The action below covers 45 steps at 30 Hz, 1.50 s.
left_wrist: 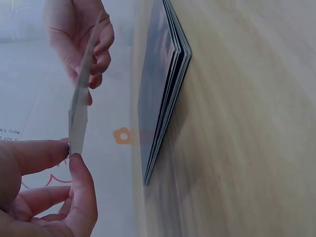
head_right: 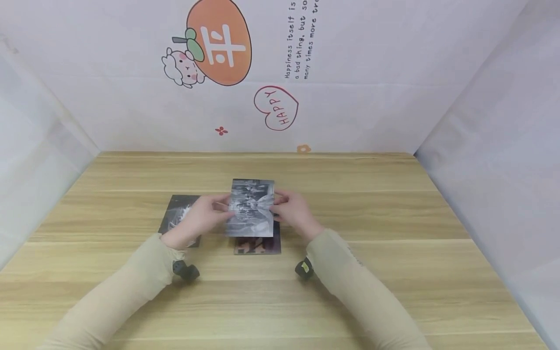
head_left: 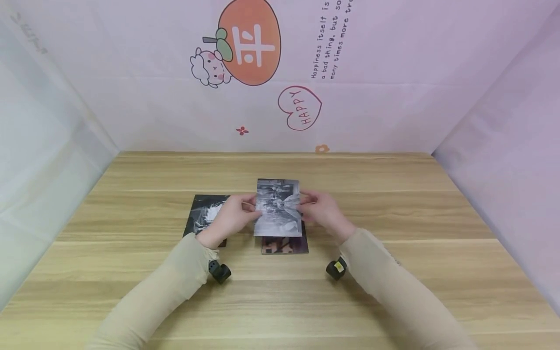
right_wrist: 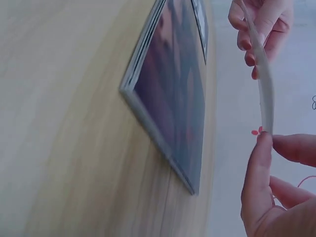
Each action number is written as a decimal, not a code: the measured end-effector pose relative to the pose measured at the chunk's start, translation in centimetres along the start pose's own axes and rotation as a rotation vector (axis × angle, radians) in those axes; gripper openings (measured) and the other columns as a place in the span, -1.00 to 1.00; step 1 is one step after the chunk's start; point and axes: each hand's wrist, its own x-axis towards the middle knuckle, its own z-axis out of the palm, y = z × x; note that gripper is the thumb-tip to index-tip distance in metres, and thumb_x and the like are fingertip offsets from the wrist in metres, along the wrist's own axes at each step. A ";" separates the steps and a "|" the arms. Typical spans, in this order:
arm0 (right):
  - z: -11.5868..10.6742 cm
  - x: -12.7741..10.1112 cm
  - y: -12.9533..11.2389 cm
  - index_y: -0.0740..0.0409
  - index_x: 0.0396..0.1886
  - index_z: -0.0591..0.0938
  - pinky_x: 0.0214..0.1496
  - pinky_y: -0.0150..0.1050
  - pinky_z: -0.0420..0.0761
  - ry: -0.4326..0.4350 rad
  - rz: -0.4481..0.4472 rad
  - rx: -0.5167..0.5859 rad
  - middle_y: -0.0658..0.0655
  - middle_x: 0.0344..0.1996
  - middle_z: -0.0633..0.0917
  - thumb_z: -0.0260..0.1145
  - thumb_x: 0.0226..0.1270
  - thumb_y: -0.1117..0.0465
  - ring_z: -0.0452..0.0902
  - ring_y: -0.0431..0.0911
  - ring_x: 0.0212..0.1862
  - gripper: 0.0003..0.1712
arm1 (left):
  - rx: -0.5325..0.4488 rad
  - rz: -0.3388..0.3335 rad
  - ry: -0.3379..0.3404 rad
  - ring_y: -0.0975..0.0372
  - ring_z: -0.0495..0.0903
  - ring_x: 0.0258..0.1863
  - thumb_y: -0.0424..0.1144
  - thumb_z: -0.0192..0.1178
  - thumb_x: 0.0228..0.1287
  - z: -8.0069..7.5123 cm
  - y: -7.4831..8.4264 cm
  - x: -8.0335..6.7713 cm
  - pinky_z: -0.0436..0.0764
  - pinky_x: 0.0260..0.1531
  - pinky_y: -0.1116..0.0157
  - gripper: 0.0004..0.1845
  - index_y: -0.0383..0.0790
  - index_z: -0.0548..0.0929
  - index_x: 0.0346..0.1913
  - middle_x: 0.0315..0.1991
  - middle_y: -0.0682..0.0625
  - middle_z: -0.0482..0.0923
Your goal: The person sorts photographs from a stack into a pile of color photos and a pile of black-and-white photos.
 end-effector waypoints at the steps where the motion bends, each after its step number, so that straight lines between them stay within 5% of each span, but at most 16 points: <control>1: 0.2 0.1 -0.1 0.19 0.38 0.31 -0.09 -0.23 0.69 0.008 0.000 0.010 0.32 -0.01 0.56 0.22 0.24 0.40 0.58 -0.09 -0.23 -0.32 | 0.005 -0.005 0.007 0.03 0.59 -0.03 -0.36 0.25 0.19 -0.2 -0.1 0.0 0.66 -0.20 0.28 -0.38 -0.43 0.34 0.31 0.01 -0.22 0.53; 6: 1.3 0.2 -0.8 0.19 0.36 0.34 -0.12 -0.26 0.69 0.028 -0.003 0.081 0.30 -0.04 0.56 0.22 0.23 0.46 0.58 -0.09 -0.20 -0.33 | 0.024 -0.039 0.020 0.07 0.59 -0.05 -0.31 0.26 0.20 -1.0 -0.6 -0.2 0.66 -0.22 0.29 -0.37 -0.37 0.33 0.33 0.03 -0.18 0.53; 28: 6.3 0.8 -2.1 0.16 0.32 0.40 -0.28 -0.35 0.68 0.020 -0.004 0.245 0.14 -0.24 0.57 0.23 0.20 0.50 0.56 -0.19 -0.33 -0.35 | 0.067 -0.004 0.060 -0.01 0.60 -0.06 -0.35 0.23 0.22 -4.7 -3.5 -2.6 0.60 -0.31 0.35 -0.39 -0.45 0.32 0.32 0.00 -0.27 0.52; 45: 10.6 1.2 -3.1 0.14 0.31 0.42 -0.39 -0.42 0.62 -0.027 0.012 0.286 0.06 -0.34 0.51 0.23 0.21 0.50 0.48 -0.19 -0.38 -0.37 | 0.105 -0.050 0.056 -0.06 0.57 -0.04 -0.36 0.18 0.25 -7.5 -5.7 -4.7 0.64 -0.12 0.16 -0.41 -0.51 0.30 0.31 0.02 -0.33 0.49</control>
